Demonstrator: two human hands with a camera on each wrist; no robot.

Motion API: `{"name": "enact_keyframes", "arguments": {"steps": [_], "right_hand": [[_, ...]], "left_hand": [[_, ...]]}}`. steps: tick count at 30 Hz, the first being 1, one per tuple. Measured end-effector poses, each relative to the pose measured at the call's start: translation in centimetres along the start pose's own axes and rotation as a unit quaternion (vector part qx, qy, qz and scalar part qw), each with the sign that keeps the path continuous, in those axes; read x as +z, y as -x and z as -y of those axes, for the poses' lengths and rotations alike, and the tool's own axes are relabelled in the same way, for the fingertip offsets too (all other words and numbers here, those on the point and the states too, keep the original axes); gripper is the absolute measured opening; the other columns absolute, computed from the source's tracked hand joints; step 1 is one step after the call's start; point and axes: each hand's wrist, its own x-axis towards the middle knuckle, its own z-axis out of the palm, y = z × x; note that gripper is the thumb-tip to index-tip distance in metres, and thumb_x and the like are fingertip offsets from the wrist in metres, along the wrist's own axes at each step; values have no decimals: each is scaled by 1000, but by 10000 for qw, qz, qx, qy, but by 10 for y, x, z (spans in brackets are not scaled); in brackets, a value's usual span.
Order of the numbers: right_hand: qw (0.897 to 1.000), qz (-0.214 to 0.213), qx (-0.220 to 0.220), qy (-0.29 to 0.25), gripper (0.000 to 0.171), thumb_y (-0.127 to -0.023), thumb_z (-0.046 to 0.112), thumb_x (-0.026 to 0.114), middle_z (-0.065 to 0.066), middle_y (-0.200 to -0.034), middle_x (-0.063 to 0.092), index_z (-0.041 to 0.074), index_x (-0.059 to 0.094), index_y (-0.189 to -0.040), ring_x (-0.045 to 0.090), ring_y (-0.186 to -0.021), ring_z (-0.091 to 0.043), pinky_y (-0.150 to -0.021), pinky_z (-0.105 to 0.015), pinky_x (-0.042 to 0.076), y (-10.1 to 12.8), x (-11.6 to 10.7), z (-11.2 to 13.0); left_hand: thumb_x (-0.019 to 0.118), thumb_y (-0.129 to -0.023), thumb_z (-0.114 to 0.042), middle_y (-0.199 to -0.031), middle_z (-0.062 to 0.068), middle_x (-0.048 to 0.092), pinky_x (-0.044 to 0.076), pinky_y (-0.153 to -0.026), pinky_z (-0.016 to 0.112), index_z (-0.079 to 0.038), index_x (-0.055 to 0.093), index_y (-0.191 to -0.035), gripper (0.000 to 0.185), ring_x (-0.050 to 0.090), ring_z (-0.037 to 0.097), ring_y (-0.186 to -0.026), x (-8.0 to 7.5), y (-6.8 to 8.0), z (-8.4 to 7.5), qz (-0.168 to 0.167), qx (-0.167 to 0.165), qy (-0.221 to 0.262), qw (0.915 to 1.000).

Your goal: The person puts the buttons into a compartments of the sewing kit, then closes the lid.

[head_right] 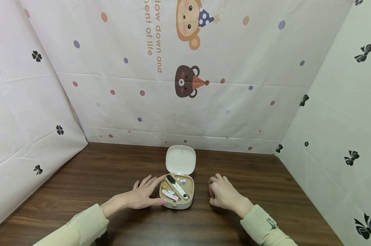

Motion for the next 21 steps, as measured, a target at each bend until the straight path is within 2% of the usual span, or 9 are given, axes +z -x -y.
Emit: {"name": "enact_keyframes", "arguments": {"steps": [5, 9, 12, 21], "right_hand": [[9999, 92, 55, -122, 28, -66, 12, 75, -1, -99, 66, 24, 51, -56, 54, -95, -20, -74, -35, 39, 0, -1, -1], [9978, 269, 164, -584, 30, -68, 10, 76, -2, -100, 66, 25, 53, -56, 55, -95, -22, -77, -40, 42, -1, -6, -3], [9936, 408, 315, -1009, 30, -70, 9, 76, -3, -101, 66, 25, 54, -57, 55, -96, -23, -80, -43, 42, -3, -10, -4], [9782, 471, 731, -1888, 26, -78, 9, 74, -8, -103, 69, 22, 60, -61, 58, -99, -24, -84, -41, 46, -16, -19, -1]], "left_hand": [[55, -83, -71, -156, 22, 29, 9, -105, 77, -27, 16, -155, 93, 13, 42, -148, 0, 0, 0, 2, -2, 8, 10000], [55, -83, -71, -156, 22, 29, 9, -105, 77, -27, 16, -155, 93, 13, 42, -148, 0, 0, 0, 4, -3, 8, 10000], [55, -83, -71, -156, 22, 29, 9, -105, 77, -27, 16, -155, 93, 13, 43, -148, 0, 0, 0, -1, 2, -6, 10000], [55, -83, -71, -155, 22, 30, 9, -105, 77, -27, 16, -155, 93, 14, 42, -148, 0, 0, 0, 3, -1, -43, 10000]]}}
